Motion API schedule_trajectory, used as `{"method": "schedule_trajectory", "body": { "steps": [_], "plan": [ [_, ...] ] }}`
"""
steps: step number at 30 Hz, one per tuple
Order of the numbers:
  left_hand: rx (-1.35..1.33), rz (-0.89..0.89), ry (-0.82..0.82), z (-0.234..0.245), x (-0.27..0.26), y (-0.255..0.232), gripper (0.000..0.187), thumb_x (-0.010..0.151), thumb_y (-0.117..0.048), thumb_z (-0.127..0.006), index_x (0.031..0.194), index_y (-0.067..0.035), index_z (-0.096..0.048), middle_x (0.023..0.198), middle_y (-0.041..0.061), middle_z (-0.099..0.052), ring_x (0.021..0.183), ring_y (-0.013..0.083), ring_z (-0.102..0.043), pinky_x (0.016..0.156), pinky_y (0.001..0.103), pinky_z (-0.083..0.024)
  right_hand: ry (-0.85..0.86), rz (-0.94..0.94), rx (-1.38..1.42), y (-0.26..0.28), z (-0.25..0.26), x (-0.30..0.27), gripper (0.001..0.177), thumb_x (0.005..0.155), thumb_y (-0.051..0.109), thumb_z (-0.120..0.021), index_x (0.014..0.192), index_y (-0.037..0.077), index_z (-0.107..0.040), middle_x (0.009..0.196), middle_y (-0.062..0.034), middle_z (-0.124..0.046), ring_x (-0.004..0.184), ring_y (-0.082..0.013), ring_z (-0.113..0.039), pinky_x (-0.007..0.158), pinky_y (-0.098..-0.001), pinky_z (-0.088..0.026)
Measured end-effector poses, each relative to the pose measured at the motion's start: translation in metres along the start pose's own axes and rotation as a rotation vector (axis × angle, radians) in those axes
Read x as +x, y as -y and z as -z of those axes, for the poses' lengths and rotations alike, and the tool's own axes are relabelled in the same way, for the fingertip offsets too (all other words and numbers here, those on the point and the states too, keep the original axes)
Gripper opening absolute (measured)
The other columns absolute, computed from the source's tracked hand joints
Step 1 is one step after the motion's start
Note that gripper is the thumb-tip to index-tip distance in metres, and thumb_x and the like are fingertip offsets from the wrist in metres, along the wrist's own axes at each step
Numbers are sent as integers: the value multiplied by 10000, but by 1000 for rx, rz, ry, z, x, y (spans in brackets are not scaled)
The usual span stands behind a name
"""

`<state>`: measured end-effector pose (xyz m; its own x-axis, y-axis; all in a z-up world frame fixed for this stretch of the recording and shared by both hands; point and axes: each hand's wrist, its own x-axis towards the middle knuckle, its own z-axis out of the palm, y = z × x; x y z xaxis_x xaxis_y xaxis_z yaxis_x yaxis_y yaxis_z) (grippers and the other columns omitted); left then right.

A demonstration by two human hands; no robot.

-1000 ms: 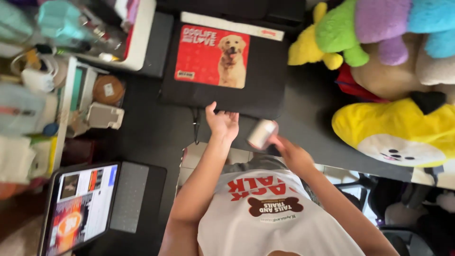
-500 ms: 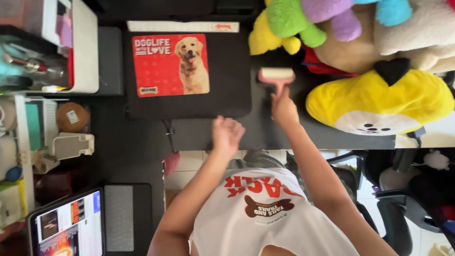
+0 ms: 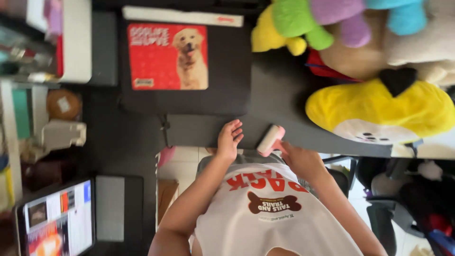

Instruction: Using a lint roller to clean a laptop case and various stuffed animals in a room.

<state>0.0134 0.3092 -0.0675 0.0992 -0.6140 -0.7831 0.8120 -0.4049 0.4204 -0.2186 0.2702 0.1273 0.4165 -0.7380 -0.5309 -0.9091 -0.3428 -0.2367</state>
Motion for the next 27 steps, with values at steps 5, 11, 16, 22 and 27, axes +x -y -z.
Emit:
{"method": "schedule_trajectory", "body": {
  "steps": [5,11,16,22,27],
  "plan": [
    [-3,-335,-171,48,-9,-22,275,958,-234,-599,1174,-89,-688,1147,59,-693,937,156,-610,864,367,-503,20,248,-39,62,13,57,435,949,354,-583,1365,231,-547,1069,-120,-733,945,-368,-703,767,-502,-554],
    [820,-1212,-827,94,-74,-111,283,898,-100,-700,1179,-80,-673,1228,134,-637,1141,328,-588,974,423,-485,131,448,-109,169,11,94,447,972,360,-553,1410,274,-525,1062,-120,-726,937,-365,-705,763,-501,-557],
    [1072,-1020,-814,122,-75,-152,418,823,-202,-781,1195,-64,-652,1133,167,-641,1050,383,-626,897,471,-503,58,519,-38,213,-8,108,463,1009,383,-537,1449,242,-499,1073,-164,-711,910,-412,-691,743,-526,-550],
    [1269,-646,-723,115,-62,-176,417,795,-414,-833,984,-100,-633,972,108,-709,921,353,-710,765,483,-552,74,479,-114,212,30,96,431,972,382,-576,1377,235,-560,1008,-201,-739,914,-411,-698,783,-547,-540],
    [1577,-759,-937,130,11,-153,115,966,-162,-675,1002,-104,-582,981,102,-699,791,260,-761,657,361,-615,80,439,-59,217,29,97,425,949,334,-570,1348,189,-569,1006,-201,-739,922,-426,-696,788,-545,-535]
  ]
}}
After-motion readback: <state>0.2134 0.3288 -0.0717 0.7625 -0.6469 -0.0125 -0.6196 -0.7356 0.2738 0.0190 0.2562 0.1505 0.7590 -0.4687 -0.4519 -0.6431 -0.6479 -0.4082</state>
